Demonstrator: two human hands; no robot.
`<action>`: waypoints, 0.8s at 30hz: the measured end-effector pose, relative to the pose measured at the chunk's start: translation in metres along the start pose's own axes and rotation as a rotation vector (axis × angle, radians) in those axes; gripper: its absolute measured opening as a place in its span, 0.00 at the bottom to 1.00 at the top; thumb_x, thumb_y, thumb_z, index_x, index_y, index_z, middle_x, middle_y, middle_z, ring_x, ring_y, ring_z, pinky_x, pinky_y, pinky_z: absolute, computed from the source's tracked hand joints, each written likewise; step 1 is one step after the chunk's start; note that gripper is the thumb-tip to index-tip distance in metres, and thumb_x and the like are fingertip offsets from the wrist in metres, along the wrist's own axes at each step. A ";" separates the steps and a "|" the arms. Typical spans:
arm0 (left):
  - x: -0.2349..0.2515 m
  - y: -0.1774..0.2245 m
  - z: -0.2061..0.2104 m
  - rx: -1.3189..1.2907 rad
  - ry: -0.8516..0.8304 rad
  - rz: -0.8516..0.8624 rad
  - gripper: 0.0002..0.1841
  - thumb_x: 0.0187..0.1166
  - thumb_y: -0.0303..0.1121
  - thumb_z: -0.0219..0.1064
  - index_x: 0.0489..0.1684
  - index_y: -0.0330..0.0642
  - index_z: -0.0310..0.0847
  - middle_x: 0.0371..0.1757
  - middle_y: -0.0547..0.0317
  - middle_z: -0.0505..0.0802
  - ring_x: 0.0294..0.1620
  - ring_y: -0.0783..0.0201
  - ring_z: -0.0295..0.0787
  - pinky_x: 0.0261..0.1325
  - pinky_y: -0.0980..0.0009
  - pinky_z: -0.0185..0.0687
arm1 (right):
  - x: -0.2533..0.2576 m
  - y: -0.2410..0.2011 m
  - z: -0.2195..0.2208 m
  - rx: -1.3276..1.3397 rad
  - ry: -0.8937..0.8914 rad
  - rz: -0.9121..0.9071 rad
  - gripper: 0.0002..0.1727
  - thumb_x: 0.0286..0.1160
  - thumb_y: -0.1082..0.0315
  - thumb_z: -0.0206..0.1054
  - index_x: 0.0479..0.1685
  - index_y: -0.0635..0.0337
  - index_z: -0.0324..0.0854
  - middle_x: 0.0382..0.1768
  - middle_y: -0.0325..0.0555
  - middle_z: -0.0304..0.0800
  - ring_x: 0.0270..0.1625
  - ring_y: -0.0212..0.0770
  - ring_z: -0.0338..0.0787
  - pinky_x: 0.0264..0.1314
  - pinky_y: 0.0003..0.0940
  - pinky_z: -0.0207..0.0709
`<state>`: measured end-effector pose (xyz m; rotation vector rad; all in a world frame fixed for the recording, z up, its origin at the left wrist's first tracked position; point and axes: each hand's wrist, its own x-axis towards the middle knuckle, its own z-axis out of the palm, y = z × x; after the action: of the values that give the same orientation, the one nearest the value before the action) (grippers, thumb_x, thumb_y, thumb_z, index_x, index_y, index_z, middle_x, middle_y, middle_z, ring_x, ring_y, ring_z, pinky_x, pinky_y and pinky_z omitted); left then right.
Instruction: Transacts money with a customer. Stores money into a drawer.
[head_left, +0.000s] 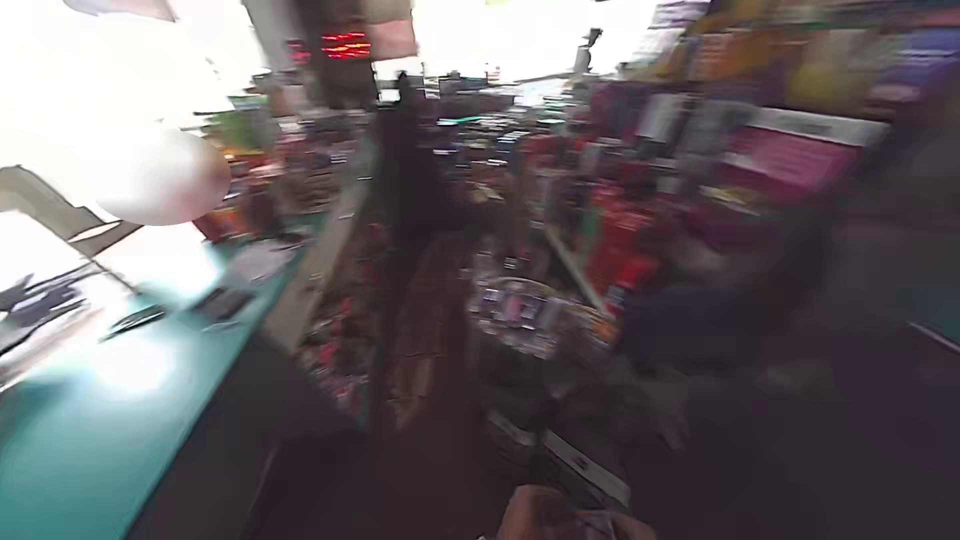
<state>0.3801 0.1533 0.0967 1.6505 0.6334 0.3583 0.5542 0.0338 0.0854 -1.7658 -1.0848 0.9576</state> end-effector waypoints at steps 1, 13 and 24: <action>0.018 0.003 0.036 -0.024 -0.064 -0.007 0.12 0.79 0.31 0.69 0.48 0.28 0.90 0.40 0.46 0.96 0.42 0.59 0.94 0.55 0.54 0.89 | -0.019 0.013 -0.031 0.016 0.058 0.044 0.14 0.73 0.65 0.75 0.46 0.70 0.90 0.38 0.51 0.94 0.43 0.38 0.92 0.55 0.41 0.85; 0.239 0.070 0.385 -0.175 -0.587 -0.166 0.14 0.81 0.26 0.66 0.60 0.31 0.86 0.46 0.51 0.96 0.42 0.63 0.95 0.51 0.63 0.93 | -0.133 0.163 -0.360 0.251 0.648 0.355 0.11 0.79 0.64 0.70 0.32 0.61 0.87 0.25 0.33 0.85 0.29 0.22 0.81 0.38 0.23 0.77; 0.519 0.170 0.681 -0.096 -0.659 -0.078 0.15 0.79 0.24 0.69 0.61 0.27 0.84 0.45 0.50 0.97 0.44 0.62 0.97 0.53 0.64 0.95 | -0.139 0.246 -0.723 0.582 1.222 0.368 0.10 0.84 0.70 0.63 0.53 0.65 0.84 0.33 0.37 0.88 0.25 0.24 0.79 0.27 0.20 0.73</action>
<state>1.2148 -0.1025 0.0771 1.5247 0.1767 -0.2119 1.2270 -0.3489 0.1467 -1.5985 0.2810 0.1840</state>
